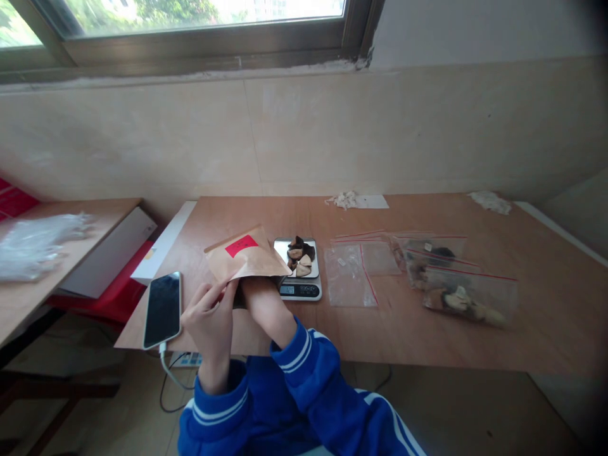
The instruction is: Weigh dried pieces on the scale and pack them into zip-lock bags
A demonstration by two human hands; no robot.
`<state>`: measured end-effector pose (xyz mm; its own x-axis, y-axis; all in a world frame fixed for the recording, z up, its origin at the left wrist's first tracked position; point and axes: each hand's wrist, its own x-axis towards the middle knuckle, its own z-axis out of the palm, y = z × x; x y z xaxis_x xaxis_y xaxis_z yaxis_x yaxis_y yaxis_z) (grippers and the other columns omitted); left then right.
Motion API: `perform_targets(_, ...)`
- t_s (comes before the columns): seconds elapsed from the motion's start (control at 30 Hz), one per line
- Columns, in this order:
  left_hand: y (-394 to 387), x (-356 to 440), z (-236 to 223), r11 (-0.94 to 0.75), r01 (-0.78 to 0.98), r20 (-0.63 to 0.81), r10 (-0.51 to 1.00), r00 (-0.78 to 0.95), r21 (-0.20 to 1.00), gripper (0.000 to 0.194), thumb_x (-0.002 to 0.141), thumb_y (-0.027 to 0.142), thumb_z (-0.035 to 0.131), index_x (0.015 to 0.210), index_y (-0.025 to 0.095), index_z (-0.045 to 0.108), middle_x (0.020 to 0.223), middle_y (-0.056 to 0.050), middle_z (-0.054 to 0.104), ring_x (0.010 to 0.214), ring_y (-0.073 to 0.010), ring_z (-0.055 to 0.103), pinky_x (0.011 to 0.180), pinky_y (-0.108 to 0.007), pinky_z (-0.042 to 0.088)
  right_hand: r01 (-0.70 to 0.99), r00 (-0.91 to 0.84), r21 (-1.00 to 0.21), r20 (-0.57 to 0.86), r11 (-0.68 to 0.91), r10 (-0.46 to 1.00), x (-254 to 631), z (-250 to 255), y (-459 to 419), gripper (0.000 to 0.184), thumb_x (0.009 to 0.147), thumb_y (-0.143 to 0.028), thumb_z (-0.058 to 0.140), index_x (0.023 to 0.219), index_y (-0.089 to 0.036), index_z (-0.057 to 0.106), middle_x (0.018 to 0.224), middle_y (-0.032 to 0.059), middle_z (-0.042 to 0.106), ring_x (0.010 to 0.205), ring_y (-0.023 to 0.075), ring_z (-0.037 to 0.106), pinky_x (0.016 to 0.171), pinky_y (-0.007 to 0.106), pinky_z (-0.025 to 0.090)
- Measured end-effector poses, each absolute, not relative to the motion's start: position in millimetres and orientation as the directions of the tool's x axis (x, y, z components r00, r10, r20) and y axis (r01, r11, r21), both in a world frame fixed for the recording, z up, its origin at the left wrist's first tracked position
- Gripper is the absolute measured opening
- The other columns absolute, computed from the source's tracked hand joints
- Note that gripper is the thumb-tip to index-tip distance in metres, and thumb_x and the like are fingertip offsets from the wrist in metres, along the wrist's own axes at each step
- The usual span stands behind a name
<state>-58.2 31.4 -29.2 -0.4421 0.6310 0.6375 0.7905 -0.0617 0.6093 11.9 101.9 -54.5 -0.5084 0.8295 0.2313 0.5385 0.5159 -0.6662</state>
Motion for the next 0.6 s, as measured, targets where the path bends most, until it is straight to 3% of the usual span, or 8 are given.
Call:
perform_targets(0.2,31.3,-60.0,-28.5,-0.066,0.793,0.638,0.636,-0.434,0.605,0.021,0.084,0.037,0.065,0.088,0.021,0.078,0.058,0.003,0.049,0.053,-0.0087,0.044,0.053,-0.023,0.032,0.527,-0.569,-0.69,0.148,0.497,0.809,36.3,-40.3,89.0,0.035,0.089,-0.007,0.049,0.122,-0.01,0.061,0.13,0.0161,0.06,0.119,0.0293,0.057,0.105,0.034,0.041)
perform_targets(0.33,31.6,-63.5,-28.8,-0.061,0.8,0.635,0.645,-0.425,0.597,0.02,0.084,0.036,0.064,0.089,0.021,0.078,0.058,0.003,0.048,0.053,-0.0091,0.045,0.054,-0.023,0.032,0.532,-0.539,-0.734,0.092,0.423,0.837,47.5,-32.7,82.7,0.037,0.085,-0.003,0.05,0.119,-0.011,0.062,0.117,0.0155,0.067,0.105,0.0283,0.064,0.092,0.037,0.05)
perform_targets(0.47,32.7,-66.2,-28.9,-0.046,0.801,0.629,0.647,-0.431,0.597,0.021,0.085,0.037,0.064,0.091,0.022,0.077,0.059,0.003,0.049,0.054,-0.0093,0.047,0.055,-0.024,0.033,0.394,-0.441,-0.798,0.271,0.456,0.856,60.1,-30.3,73.6,0.03,0.088,-0.004,0.05,0.107,-0.02,0.067,0.103,0.0071,0.071,0.099,0.0222,0.065,0.09,0.034,0.051)
perform_targets(0.6,34.8,-67.7,-26.5,-0.025,0.791,0.614,0.646,-0.454,0.611,0.024,0.085,0.039,0.063,0.092,0.022,0.077,0.063,0.002,0.051,0.057,-0.0105,0.049,0.057,-0.024,0.036,0.185,-0.264,-0.848,0.443,0.496,0.857,83.6,-25.3,58.1,0.02,0.093,-0.017,0.054,0.102,-0.026,0.07,0.097,0.0016,0.071,0.091,0.0166,0.066,0.084,0.029,0.053)
